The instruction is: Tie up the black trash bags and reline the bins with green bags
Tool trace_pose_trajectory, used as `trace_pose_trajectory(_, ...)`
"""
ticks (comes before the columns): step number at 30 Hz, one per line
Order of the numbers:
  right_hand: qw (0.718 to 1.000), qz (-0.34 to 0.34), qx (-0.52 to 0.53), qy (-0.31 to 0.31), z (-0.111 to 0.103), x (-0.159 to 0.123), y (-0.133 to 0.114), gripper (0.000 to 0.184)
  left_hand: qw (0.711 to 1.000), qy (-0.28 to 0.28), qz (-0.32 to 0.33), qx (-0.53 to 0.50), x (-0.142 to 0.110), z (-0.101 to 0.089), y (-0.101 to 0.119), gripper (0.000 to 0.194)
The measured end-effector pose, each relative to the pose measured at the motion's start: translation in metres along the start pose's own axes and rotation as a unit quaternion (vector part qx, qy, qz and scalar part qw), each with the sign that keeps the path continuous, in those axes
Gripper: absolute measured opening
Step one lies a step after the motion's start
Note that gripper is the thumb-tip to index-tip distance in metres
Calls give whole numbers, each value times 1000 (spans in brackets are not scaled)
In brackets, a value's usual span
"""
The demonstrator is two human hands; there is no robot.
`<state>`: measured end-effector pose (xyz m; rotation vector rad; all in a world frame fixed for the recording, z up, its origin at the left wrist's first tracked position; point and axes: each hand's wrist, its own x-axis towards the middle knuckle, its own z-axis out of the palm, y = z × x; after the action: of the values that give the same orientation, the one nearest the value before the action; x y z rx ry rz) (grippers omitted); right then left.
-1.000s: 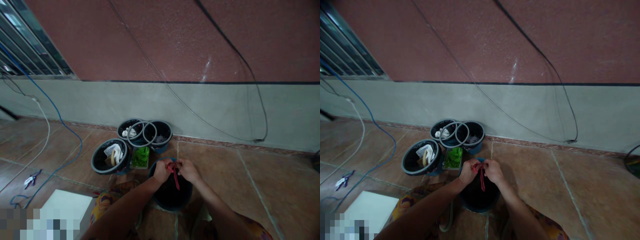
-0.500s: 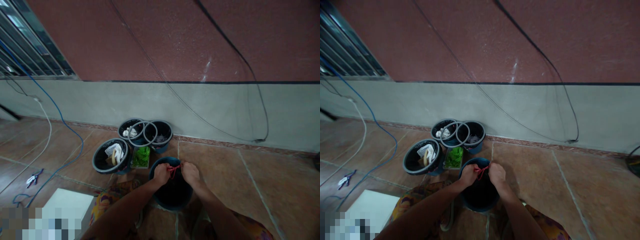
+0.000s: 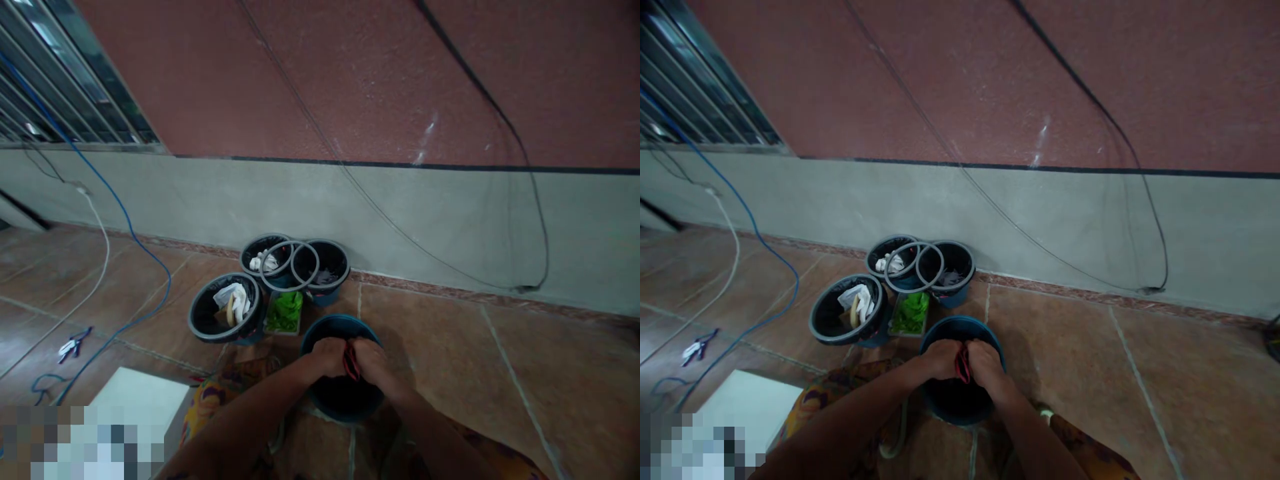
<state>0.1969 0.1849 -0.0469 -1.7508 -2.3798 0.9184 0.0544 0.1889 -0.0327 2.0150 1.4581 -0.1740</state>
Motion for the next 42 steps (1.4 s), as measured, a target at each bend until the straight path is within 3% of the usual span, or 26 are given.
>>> trace_pose_trajectory(5,999,-6,22,30,-15,6,-7,36,999,48,-19,18,-6,-13,-5,71)
trace_pose_trajectory(8,995,-7,89,45,-22,8,-10,38,998,56,-24,5,-8,-17,-8,68)
trace_pose_trajectory(12,976,-19,199,89,-30,8,-7,38,998,62,-29,-7,-12,-21,-5,47)
trace_pose_trajectory(17,919,-61,356,161,-53,4,-2,20,989,137,7,-51,-19,-42,-1,40)
trace_pose_trajectory(23,815,-71,514,258,-115,-11,-13,23,941,260,123,-176,-29,-77,-6,43)
trace_pose_trajectory(25,806,-83,515,281,-140,-13,-19,22,922,294,144,-207,-30,-85,-9,44)
trace_pose_trajectory(30,818,-112,470,312,-191,-2,-29,23,883,353,132,-279,-24,-96,-17,49)
trace_pose_trajectory(34,813,-109,452,349,-214,14,-29,20,869,336,115,-343,-16,-94,-20,51)
trace_pose_trajectory(42,803,-108,385,442,-243,42,-14,18,876,277,89,-384,9,-76,-8,56)
